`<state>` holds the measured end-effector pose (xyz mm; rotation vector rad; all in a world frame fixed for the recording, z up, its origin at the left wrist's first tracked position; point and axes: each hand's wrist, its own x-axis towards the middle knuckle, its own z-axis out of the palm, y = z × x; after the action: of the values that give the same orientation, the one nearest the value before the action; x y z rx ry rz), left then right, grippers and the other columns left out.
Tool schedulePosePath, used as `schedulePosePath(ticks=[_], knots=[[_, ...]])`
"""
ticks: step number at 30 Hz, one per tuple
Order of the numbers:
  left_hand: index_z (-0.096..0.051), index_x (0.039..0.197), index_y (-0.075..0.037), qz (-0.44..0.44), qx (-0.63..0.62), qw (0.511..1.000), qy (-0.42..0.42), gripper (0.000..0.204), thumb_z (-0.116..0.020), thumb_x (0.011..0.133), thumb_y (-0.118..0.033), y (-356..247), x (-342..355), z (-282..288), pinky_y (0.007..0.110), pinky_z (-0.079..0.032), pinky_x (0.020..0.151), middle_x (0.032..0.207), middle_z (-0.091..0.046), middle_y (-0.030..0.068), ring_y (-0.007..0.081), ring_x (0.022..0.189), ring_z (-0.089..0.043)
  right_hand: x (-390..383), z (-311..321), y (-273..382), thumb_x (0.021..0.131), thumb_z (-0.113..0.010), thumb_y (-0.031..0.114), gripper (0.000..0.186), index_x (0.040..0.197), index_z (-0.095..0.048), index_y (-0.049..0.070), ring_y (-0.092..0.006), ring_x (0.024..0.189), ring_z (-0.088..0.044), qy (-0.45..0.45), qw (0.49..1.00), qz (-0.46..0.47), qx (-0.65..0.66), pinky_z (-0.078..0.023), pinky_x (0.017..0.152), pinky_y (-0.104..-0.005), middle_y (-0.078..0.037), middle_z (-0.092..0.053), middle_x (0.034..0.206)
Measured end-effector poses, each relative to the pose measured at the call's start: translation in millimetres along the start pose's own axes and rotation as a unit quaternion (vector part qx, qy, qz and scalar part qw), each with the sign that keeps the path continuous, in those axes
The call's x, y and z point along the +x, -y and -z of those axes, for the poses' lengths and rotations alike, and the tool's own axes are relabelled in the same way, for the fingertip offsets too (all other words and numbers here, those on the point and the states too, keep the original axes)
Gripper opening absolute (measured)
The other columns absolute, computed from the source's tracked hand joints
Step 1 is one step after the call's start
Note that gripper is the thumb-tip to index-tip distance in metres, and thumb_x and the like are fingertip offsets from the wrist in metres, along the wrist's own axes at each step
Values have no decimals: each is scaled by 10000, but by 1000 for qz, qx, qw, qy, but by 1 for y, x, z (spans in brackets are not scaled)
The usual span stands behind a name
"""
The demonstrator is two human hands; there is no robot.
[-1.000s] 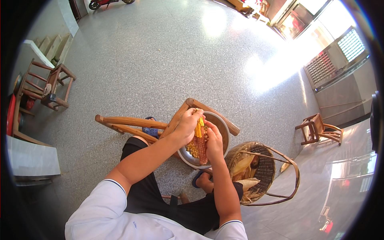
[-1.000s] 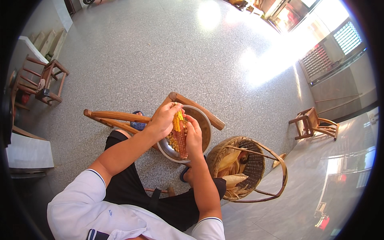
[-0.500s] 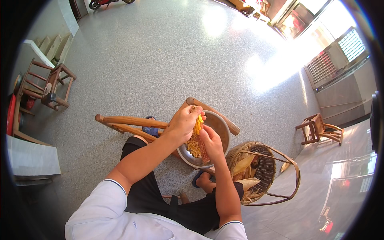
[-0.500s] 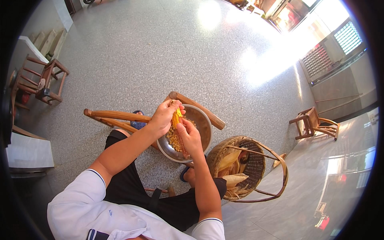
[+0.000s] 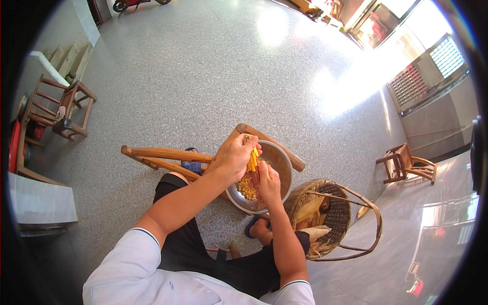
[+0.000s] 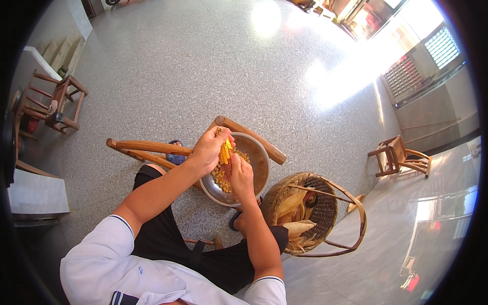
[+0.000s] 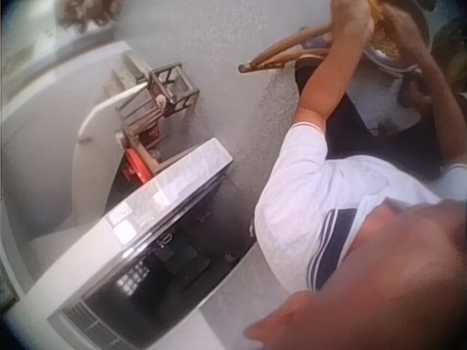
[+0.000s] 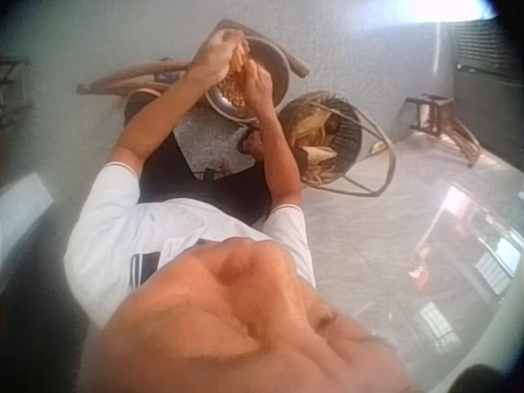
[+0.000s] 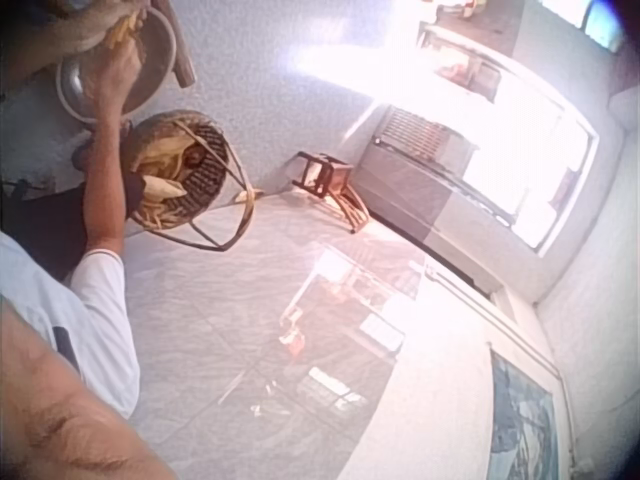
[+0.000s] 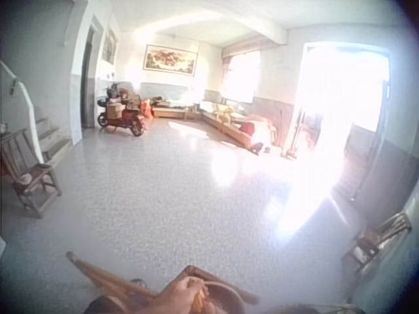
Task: The person shells an ear of corn by hand, stripping the corn kernels off the cob into a metal bowl.
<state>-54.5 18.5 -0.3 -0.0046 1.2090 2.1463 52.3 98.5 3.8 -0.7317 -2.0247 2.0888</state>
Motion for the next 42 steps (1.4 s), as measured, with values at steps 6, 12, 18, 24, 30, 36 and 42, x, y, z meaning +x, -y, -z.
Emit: schedulePosePath(ticks=[6,12,18,24,30,36,42], knots=[[-522,1011,-29,42,-36,998,-10,168,-539,976,-192,-3,2,0,293,-501,731,883,-575,71,158,815,-578,9,7,-22,1022,-430,245,319,1005,-617,-13,-101,689,-606,-27,998,39,49,-505,589,-243,-67,-645,885],[-530,1024,-19,45,-20,999,-3,158,-542,970,-167,0,-2,-1,301,-500,770,907,-574,76,162,841,-573,4,5,-5,1002,-490,281,311,1065,-599,-3,-109,729,-623,11,979,-60,195,-528,648,-235,-66,-640,910],[-532,1020,-13,22,-7,1000,5,157,-537,971,-162,6,-1,-2,298,-496,779,924,-574,82,164,855,-570,8,4,-15,990,-515,328,339,1036,-608,6,-92,644,-603,30,995,-30,92,-491,569,-217,-40,-640,825],[-535,1007,-7,19,-8,1000,-2,158,-537,972,-162,7,-1,-1,299,-500,759,908,-576,81,164,824,-574,8,7,-16,1004,-483,332,350,993,-604,4,-110,576,-595,23,990,-41,132,-482,532,-223,-52,-633,748],[-545,981,-20,15,-19,1000,-11,165,-578,957,-180,9,-1,-5,286,-518,681,853,-585,62,145,769,-581,13,7,-28,1011,-459,298,337,994,-592,-10,-133,578,-611,-15,982,-45,180,-519,530,-259,-79,-635,774],[-546,976,-22,13,-11,1000,-22,175,-593,949,-188,8,-2,-4,287,-514,681,854,-584,62,144,774,-577,13,11,-19,995,-500,302,327,1034,-585,-11,-121,694,-623,5,975,-80,205,-527,581,-254,-68,-635,874],[-546,999,-10,8,10,1000,-4,177,-563,965,-183,8,-2,-5,292,-489,766,888,-571,78,163,822,-560,11,5,-19,965,-573,287,284,1073,-583,25,-84,706,-600,22,985,-40,166,-513,620,-228,-28,-634,901]])
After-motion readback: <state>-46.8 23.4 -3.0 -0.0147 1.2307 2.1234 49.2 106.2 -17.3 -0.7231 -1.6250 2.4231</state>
